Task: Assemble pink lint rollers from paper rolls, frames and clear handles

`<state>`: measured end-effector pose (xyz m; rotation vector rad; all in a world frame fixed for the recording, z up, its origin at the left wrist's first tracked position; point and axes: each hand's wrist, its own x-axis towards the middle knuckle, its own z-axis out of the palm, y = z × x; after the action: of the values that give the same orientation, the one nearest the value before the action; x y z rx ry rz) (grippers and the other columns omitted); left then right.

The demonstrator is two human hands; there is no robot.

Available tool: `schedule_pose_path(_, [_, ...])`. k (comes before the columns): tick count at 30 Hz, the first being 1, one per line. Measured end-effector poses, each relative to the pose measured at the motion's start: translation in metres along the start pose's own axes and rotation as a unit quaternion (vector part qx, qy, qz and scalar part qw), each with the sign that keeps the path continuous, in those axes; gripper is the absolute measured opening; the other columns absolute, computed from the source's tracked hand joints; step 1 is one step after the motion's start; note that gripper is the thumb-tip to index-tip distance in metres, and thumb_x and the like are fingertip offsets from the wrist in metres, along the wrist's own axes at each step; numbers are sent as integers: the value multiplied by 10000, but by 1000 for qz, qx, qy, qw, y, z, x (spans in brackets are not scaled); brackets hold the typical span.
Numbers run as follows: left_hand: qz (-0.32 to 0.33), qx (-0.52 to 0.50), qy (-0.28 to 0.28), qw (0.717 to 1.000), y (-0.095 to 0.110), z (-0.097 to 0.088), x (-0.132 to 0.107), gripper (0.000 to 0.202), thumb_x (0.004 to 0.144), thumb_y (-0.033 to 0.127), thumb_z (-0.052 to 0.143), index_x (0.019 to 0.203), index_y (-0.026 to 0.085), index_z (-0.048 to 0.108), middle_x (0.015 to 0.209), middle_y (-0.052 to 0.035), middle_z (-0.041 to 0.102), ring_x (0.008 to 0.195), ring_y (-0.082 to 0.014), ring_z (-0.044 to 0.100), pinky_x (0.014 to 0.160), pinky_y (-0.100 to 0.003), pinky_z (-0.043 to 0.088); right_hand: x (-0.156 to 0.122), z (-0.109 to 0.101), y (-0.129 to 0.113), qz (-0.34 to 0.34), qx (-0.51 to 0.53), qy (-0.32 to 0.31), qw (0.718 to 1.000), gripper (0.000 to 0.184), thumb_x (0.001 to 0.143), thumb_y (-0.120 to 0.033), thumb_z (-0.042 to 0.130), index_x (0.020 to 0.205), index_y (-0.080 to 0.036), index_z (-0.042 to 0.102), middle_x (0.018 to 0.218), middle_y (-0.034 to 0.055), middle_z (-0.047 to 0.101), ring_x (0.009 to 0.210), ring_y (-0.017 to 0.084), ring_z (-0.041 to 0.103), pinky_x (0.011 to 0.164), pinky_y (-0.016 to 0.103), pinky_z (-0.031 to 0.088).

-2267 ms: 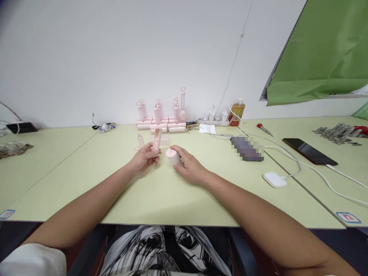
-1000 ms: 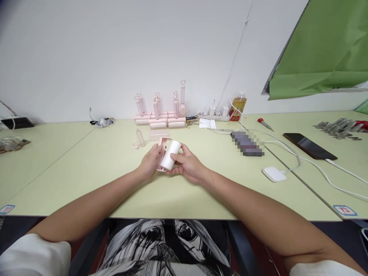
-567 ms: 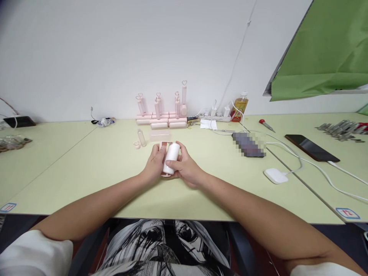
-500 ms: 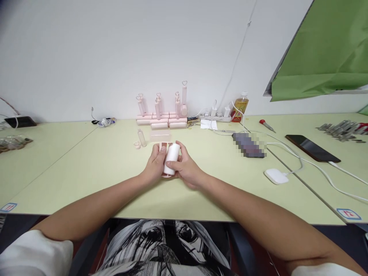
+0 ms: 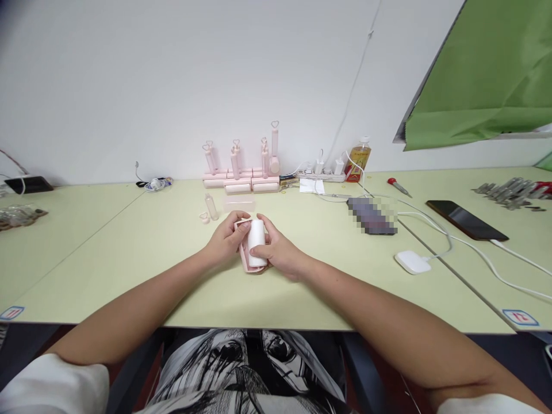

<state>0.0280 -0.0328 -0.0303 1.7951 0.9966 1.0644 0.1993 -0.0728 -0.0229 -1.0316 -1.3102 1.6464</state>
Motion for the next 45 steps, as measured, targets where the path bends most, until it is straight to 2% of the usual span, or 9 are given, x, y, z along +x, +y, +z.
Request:
schedule_pose_path(3, [37, 45, -65, 996, 5, -12, 1, 354, 909, 476, 490, 1046, 171, 604, 914, -28, 641, 795, -146, 566, 709, -258, 442, -2, 0, -2, 5, -50, -4, 999, 994, 690, -131, 609, 1529, -337, 119, 977, 18, 593, 726, 152, 571, 565, 243, 464])
schedule_pose_path(7, [33, 70, -126, 989, 9, -19, 1, 389, 922, 490, 449, 1000, 161, 641, 890, -29, 653, 781, -152, 568, 705, -263, 440, -5, 1, -4, 35, -100, -9, 994, 959, 705, -162, 553, 1528, -343, 95, 915, 8, 563, 605, 140, 523, 477, 240, 406])
schedule_pose_path(12, [32, 124, -124, 984, 7, -17, 0, 401, 925, 493, 416, 908, 158, 637, 811, -20, 634, 736, -155, 558, 675, -273, 437, -6, 3, -5, 24, -141, -4, 990, 871, 708, -213, 606, 1471, -315, 199, 891, -1, 535, 669, 158, 534, 519, 247, 418])
schedule_pose_path(17, [38, 166, -100, 980, 8, -19, 1, 396, 902, 518, 448, 902, 166, 630, 907, -52, 633, 820, -188, 579, 719, -300, 457, -5, 2, -6, 8, -147, -36, 988, 745, 697, -213, 619, 1373, -284, 314, 886, -13, 517, 717, 157, 520, 556, 246, 423])
schedule_pose_path(21, [46, 164, -153, 973, 11, -22, 1, 459, 929, 538, 372, 870, 160, 625, 837, -44, 632, 759, -177, 566, 684, -291, 436, -5, -1, -8, 8, -156, -50, 986, 684, 669, -183, 597, 1310, -257, 371, 871, -14, 511, 713, 157, 504, 537, 238, 396])
schedule_pose_path(23, [48, 169, -171, 970, 12, -23, 0, 480, 935, 542, 354, 797, 157, 606, 763, -27, 609, 698, -159, 538, 639, -273, 410, -5, -2, -8, 18, -152, -58, 986, 671, 661, -179, 591, 1293, -255, 378, 861, -14, 509, 698, 160, 502, 516, 236, 380])
schedule_pose_path(27, [48, 184, -169, 967, 11, -24, 1, 477, 930, 544, 367, 727, 158, 560, 693, -12, 567, 638, -140, 489, 588, -256, 380, -4, -3, -7, 25, -139, -79, 987, 640, 668, -187, 594, 1270, -258, 388, 835, -23, 498, 666, 152, 485, 515, 237, 373])
schedule_pose_path(35, [77, 113, -143, 980, 9, -22, 0, 462, 927, 534, 404, 701, 149, 522, 659, 10, 485, 614, -111, 437, 560, -235, 339, -8, -2, -13, -36, -171, -104, 979, 646, 703, -161, 595, 1301, -240, 363, 911, -9, 488, 762, 161, 475, 626, 264, 396])
schedule_pose_path(45, [52, 70, -144, 986, 7, -22, 0, 460, 912, 559, 436, 704, 153, 494, 598, 27, 448, 554, -96, 420, 514, -227, 311, -9, -3, -13, -70, -211, -131, 966, 652, 730, -168, 582, 1331, -224, 335, 968, 6, 475, 823, 175, 469, 700, 286, 405])
